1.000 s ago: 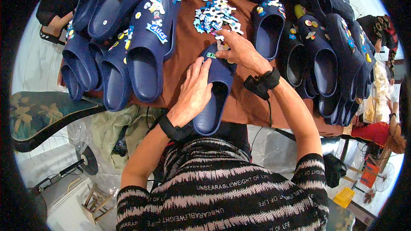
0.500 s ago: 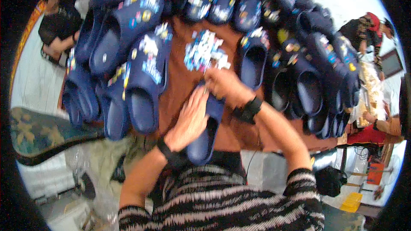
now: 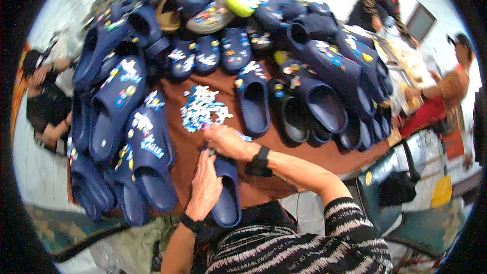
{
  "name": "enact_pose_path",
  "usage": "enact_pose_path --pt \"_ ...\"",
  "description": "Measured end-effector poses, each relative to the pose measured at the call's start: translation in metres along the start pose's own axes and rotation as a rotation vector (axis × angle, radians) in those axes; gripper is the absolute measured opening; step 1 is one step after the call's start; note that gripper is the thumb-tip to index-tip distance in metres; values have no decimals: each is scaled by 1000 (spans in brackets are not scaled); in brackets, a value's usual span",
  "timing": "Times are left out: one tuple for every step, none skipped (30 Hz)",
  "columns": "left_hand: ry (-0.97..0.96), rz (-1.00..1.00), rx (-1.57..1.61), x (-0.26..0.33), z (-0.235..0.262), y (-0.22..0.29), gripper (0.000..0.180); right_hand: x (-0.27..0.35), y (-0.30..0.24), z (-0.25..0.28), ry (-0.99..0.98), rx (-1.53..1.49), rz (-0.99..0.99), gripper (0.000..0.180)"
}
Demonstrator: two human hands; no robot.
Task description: Assembling decorative charms onto blue clog-style sandals.
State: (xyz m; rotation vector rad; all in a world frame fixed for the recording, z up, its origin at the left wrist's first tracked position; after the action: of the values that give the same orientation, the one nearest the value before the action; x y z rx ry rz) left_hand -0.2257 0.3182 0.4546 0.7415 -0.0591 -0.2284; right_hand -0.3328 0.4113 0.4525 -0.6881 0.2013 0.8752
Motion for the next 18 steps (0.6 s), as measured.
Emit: enact_pose_path --pt "-1 53 -29 -1 -2 -6 74 1 -9 -5 4 -13 54 15" --pt "14 130 -62 1 -1 -13 76 -1 -31 -7 -5 -44 127 16" --pt "-27 199 20 -2 1 -8 75 2 -55 9 63 -66 152 19" --pt "-28 193 -31 -1 4 1 72 4 -42 5 62 -110 99 19" --pt "-16 119 -88 -2 1 2 72 8 -34 16 162 -92 54 18" --pt "-2 47 -145 -1 -1 3 72 13 -27 28 261 -76 13 18" --pt "-7 36 -148 0 -3 1 72 18 -15 37 295 -34 -16 16" --pt "-9 5 -131 1 -1 4 71 23 -7 46 252 -29 -142 17" --pt "-11 -29 -111 2 1 8 70 30 -4 57 289 12 -126 18" --pt "-14 -36 -113 3 3 9 70 36 0 64 326 54 -110 19" --pt "-41 1 -115 3 5 7 69 40 5 64 295 104 -127 14" --pt "-69 39 -117 3 7 4 68 44 10 64 299 110 -130 14" --pt "-66 41 -100 4 10 3 63 47 18 58 190 191 -185 14" --pt "-71 38 -100 8 13 -2 63 52 23 49 79 265 -242 15" --pt "-90 8 -60 11 15 -7 62 58 20 46 61 340 -193 17" --pt "-109 -21 -19 13 17 -10 62 63 20 40 62 340 -200 17" --pt "-85 -33 41 13 21 -13 53 60 13 41 106 329 -153 19" --pt "-84 -32 40 10 25 -17 53 57 6 43 150 317 -105 21"
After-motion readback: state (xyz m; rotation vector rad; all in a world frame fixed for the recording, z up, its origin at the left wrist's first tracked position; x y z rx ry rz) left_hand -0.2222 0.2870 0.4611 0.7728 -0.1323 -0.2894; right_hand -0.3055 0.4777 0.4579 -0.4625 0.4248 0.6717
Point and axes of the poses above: each hand's wrist, its own x-axis away from the middle knuckle, its own z-axis out of the back of the hand, y = z × x, the point moved 7 cm from there along -x, towards the middle knuckle, and after that the axes turned 7 degrees about z, right-handed, at the moved point
